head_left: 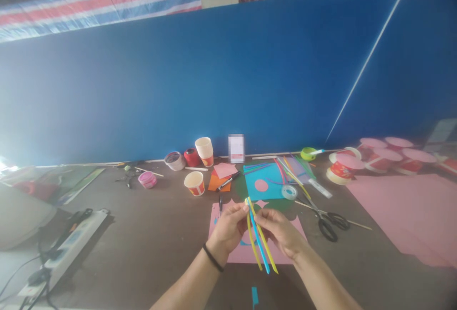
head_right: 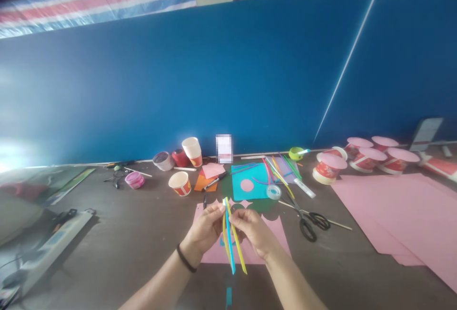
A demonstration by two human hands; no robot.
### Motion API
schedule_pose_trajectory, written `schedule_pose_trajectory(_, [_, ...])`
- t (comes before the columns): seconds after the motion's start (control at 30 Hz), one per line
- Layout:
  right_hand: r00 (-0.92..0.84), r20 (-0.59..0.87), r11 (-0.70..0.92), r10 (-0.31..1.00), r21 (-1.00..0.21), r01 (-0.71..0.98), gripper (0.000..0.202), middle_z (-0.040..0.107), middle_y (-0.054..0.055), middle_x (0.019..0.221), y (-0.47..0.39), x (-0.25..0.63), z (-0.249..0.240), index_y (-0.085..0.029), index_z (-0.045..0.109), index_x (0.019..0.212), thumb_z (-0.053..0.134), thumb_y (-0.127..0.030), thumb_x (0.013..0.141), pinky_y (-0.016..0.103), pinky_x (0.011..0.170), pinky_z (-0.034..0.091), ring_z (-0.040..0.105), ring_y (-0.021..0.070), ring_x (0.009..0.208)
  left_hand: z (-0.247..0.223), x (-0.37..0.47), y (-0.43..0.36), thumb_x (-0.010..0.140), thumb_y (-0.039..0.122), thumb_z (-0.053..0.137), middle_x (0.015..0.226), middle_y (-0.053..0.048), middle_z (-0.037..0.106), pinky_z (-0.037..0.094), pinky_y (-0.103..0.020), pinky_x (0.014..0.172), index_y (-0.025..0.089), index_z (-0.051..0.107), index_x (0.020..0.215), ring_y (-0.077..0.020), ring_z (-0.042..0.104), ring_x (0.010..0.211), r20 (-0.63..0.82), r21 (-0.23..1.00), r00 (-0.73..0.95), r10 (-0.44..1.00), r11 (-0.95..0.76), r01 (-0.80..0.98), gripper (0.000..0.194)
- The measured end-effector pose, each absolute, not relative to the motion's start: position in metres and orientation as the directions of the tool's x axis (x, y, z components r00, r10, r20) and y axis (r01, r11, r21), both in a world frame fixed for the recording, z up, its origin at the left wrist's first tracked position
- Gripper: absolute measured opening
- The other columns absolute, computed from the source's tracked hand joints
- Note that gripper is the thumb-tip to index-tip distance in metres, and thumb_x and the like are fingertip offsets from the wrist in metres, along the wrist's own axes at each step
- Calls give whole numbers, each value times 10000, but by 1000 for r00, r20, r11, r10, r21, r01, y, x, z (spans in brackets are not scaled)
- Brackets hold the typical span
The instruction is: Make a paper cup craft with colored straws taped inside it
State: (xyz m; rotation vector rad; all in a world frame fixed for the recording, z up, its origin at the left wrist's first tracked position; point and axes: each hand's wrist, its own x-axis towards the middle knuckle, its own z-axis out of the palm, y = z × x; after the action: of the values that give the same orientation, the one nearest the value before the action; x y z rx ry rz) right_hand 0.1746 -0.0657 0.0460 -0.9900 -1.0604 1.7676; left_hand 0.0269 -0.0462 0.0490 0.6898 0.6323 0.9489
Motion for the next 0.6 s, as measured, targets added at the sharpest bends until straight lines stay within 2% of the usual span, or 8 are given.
schedule_pose_trajectory(0.17, [-348,-204,-303,915,-918,-257,369,492,-47,520,-66,174,46,-184,472,631,615,-504,743,227,482,371,461,91,462,52,28,-47,743,356,671,613,-37,614,401,-242,561,119,656,727,-122,556,556,-187,762,468,864,428,-486,238])
schedule_pose_trajectory(0.3, [-265,-161,-216,951,-957,-194,323,492,-48,530,-66,172,44,-188,495,639,633,-461,744,220,469,365,459,96,471,49,30,-48,733,348,685,687,-39,626,415,-237,614,121,690,823,-117,562,617,-177,804,403,898,368,-468,245])
schedule_pose_trajectory(0.43, [-101,-34,-22,994,-993,118,297,489,-37,537,-68,169,43,-193,498,629,609,-438,755,236,488,370,468,122,512,47,31,-50,708,337,709,757,-62,644,423,-239,648,124,701,910,-131,574,680,-207,831,391,897,372,-414,293])
schedule_pose_trajectory(0.6, [15,81,67,997,-908,413,302,528,-20,533,-71,166,47,-211,455,587,577,-415,774,246,497,348,492,145,526,51,32,-52,754,330,661,844,-94,664,445,-274,702,124,693,964,-162,590,743,-138,879,391,910,294,-375,296])
